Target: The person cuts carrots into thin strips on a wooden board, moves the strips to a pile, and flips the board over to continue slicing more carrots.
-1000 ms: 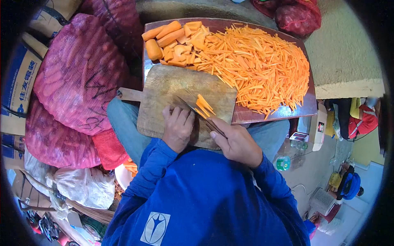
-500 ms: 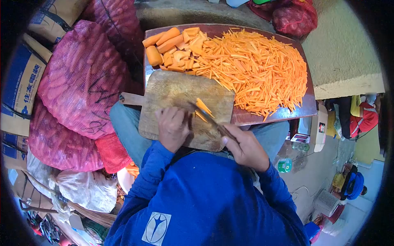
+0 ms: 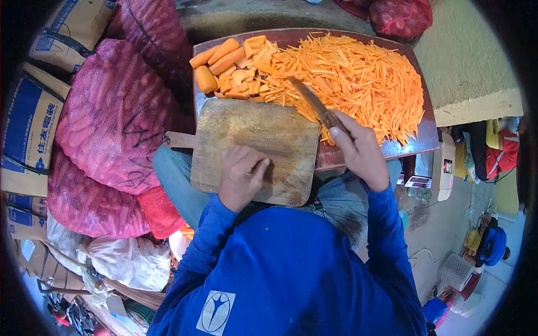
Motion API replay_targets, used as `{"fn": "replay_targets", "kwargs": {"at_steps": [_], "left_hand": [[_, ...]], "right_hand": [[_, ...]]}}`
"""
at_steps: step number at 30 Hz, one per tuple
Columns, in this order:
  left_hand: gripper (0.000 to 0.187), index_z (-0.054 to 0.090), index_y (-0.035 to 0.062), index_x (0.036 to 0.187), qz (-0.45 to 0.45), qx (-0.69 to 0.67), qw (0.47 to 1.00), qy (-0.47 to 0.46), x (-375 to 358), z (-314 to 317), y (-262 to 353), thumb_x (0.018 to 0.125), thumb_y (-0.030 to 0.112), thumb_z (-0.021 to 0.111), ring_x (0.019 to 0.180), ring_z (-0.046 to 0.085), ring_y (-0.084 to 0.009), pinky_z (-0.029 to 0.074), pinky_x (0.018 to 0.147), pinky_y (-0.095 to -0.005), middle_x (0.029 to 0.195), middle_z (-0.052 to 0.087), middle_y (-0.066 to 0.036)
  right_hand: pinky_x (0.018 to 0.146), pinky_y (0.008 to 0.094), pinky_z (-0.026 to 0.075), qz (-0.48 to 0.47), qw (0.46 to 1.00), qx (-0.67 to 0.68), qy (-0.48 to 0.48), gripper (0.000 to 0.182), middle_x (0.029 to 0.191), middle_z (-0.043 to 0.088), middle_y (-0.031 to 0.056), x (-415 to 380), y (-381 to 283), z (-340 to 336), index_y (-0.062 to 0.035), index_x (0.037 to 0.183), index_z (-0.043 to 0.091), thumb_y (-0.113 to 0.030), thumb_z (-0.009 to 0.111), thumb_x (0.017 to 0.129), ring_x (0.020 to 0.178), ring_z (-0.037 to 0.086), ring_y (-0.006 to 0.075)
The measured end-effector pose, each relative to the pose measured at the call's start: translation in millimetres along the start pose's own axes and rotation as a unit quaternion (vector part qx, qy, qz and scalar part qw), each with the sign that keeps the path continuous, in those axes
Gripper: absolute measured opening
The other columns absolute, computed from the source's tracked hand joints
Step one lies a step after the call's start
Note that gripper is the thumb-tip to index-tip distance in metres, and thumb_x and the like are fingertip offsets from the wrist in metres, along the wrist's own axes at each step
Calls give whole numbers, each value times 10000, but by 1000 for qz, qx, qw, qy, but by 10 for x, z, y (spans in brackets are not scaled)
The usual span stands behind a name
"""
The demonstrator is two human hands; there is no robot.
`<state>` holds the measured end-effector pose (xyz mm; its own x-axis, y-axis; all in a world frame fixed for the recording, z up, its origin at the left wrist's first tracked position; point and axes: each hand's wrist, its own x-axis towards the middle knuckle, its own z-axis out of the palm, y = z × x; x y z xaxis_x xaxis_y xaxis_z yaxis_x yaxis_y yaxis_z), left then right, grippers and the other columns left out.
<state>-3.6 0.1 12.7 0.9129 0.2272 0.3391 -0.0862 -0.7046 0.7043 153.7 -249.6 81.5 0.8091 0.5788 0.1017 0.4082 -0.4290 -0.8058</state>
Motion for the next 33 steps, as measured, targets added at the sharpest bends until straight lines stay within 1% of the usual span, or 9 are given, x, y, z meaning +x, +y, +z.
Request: {"fn": "replay_targets", "kwargs": {"at_steps": [1, 4, 11, 16, 17, 20, 21, 25, 33], "left_hand": [[108, 767, 64, 942, 24, 0, 1000, -14, 66, -4, 110, 849, 60, 821, 897, 664, -306, 450, 850, -435, 899, 710, -88], [231, 771, 55, 1069, 93, 5, 995, -35, 287, 150, 247, 844, 68, 822, 979, 684, -307, 468, 893, -438, 1007, 735, -90], [402, 721, 66, 1213, 218, 153, 963, -32, 905, 680, 300, 832, 138, 825, 1108, 650, -276, 415, 996, -468, 1223, 690, -82], [351, 729, 99, 1177, 199, 195, 960, 17, 918, 544, -35, 840, 150, 814, 1093, 640, -265, 397, 996, -482, 1160, 706, -56], [325, 739, 109, 1155, 177, 196, 964, 22, 943, 493, -164, 843, 151, 818, 1093, 643, -273, 405, 982, -485, 1145, 717, -60], [319, 752, 117, 1157, 145, 232, 960, 66, 1186, 246, -443, 847, 148, 816, 1093, 648, -289, 412, 977, -488, 1156, 724, -61], [319, 752, 117, 1157, 145, 234, 959, 68, 1299, 185, -562, 847, 148, 816, 1093, 648, -289, 412, 977, -488, 1156, 724, -61], [340, 760, 118, 1156, 140, 265, 953, 50, 1666, 66, -925, 823, 182, 795, 1112, 626, -317, 383, 944, -535, 1136, 711, -77], [512, 744, 141, 1308, 59, 306, 950, -20, 2068, 407, -843, 824, 283, 834, 1245, 621, -343, 379, 1018, -604, 1249, 722, -128]], "right_hand": [[721, 376, 563, 20, 1000, -5, 2, 394, 893, 735, 177, -8, -21, -55, -3, 1433, 636, -201, 634, 1092, 761, 717, 257], [649, 307, 515, 98, 985, 140, 3, 385, 839, 668, 36, -44, -32, -97, 19, 1427, 641, -201, 618, 1112, 696, 604, 126], [603, 208, 383, 116, 956, 267, 26, 371, 839, 575, -54, -123, -112, -72, 28, 1440, 634, -174, 592, 1132, 697, 464, 18], [778, 267, 528, 83, 982, 153, 69, 382, 966, 700, 40, -232, -26, -120, 51, 1425, 633, -158, 633, 1105, 858, 621, 98], [892, 331, 564, 115, 981, 156, 32, 412, 1066, 763, 129, -285, -22, -112, 57, 1421, 629, -163, 669, 1075, 951, 709, 198], [903, 372, 576, -15, 999, 46, -15, 437, 1103, 781, 205, -467, 102, 115, 52, 1408, 635, -180, 701, 1044, 987, 761, 275], [918, 425, 582, 20, 994, 92, -62, 437, 1143, 762, 269, -476, -23, 130, 28, 1390, 648, -194, 719, 1020, 1046, 770, 380], [898, 397, 580, 22, 992, 73, -103, 426, 1103, 778, 213, -549, -151, 252, -3, 1403, 649, -148, 719, 1009, 1004, 768, 309], [737, 566, 549, -24, 993, 6, -118, 331, 925, 712, 290, -597, -165, 306, -16, 1262, 661, -253, 681, 1032, 867, 701, 505]]}}
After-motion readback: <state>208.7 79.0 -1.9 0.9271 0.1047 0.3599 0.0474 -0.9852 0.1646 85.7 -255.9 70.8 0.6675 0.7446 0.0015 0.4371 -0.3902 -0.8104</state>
